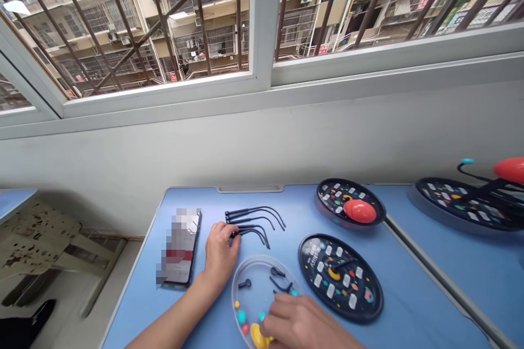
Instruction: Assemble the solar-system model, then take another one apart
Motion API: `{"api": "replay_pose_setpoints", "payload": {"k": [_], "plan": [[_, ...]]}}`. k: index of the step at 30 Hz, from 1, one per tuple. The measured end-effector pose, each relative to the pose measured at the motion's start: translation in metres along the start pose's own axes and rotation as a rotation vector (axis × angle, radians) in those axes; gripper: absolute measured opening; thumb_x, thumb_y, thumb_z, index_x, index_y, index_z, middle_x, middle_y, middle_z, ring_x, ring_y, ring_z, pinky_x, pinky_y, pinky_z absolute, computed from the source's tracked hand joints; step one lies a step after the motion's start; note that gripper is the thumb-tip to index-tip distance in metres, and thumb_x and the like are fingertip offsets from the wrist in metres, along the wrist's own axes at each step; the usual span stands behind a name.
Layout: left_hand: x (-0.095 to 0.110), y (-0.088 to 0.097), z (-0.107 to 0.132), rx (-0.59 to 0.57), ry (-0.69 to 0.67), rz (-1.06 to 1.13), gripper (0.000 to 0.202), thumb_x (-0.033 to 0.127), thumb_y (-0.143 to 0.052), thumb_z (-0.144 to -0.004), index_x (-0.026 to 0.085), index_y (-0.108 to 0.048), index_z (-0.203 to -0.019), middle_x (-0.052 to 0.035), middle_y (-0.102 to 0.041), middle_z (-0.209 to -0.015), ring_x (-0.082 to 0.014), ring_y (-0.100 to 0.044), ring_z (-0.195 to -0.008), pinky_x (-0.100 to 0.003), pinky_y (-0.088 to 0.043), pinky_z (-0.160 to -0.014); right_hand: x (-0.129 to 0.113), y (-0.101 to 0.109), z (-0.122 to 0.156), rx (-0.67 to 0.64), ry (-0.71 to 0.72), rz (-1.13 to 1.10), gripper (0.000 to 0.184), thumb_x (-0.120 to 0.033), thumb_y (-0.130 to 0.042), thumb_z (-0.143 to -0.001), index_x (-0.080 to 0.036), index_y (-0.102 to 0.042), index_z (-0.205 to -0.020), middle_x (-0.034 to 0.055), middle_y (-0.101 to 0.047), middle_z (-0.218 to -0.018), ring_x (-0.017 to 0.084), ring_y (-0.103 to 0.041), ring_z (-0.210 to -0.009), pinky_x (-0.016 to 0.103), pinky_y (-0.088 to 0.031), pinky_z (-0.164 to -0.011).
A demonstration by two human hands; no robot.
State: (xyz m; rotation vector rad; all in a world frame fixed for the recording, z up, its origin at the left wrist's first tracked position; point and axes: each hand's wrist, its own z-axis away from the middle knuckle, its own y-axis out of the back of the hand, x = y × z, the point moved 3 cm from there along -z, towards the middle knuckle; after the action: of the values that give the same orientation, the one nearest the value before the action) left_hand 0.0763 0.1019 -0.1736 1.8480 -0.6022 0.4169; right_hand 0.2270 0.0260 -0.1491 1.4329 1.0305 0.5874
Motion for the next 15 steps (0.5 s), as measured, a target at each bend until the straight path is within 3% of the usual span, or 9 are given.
{"api": "replay_pose_setpoints", "payload": {"k": [11,15], "plan": [[-0.001,0.001,-0.004,0.0,0.001,-0.018,0.018,0.007,-0.057,-0.073,0.016,-0.064,-0.087,-0.0047,-0.061,-0.079,-0.0198,-0.057,-0.079,-0.032,-0.047,-0.071,-0.005,0.019,-0.001,0.084,-0.034,-0.085,0.016,-0.011,-0.066,-0.072,-0.019,-0.056,-0.062,-0.0022,-0.063,-0.059,0.012,-0.055,-0.054,0.023,-0.029,-0.045],[-0.003,0.013,0.0,0.019,0.015,-0.008,0.021,0.009,-0.058,-0.071,0.018,-0.065,-0.089,-0.0031,-0.059,-0.078,-0.018,-0.057,-0.075,-0.029,-0.047,-0.069,0.001,0.038,0.007,0.302,-0.128,-0.322,0.022,-0.012,-0.046,-0.087,-0.019,-0.061,-0.072,0.0011,-0.063,-0.063,0.013,-0.056,-0.059,0.021,-0.039,-0.053]]}}
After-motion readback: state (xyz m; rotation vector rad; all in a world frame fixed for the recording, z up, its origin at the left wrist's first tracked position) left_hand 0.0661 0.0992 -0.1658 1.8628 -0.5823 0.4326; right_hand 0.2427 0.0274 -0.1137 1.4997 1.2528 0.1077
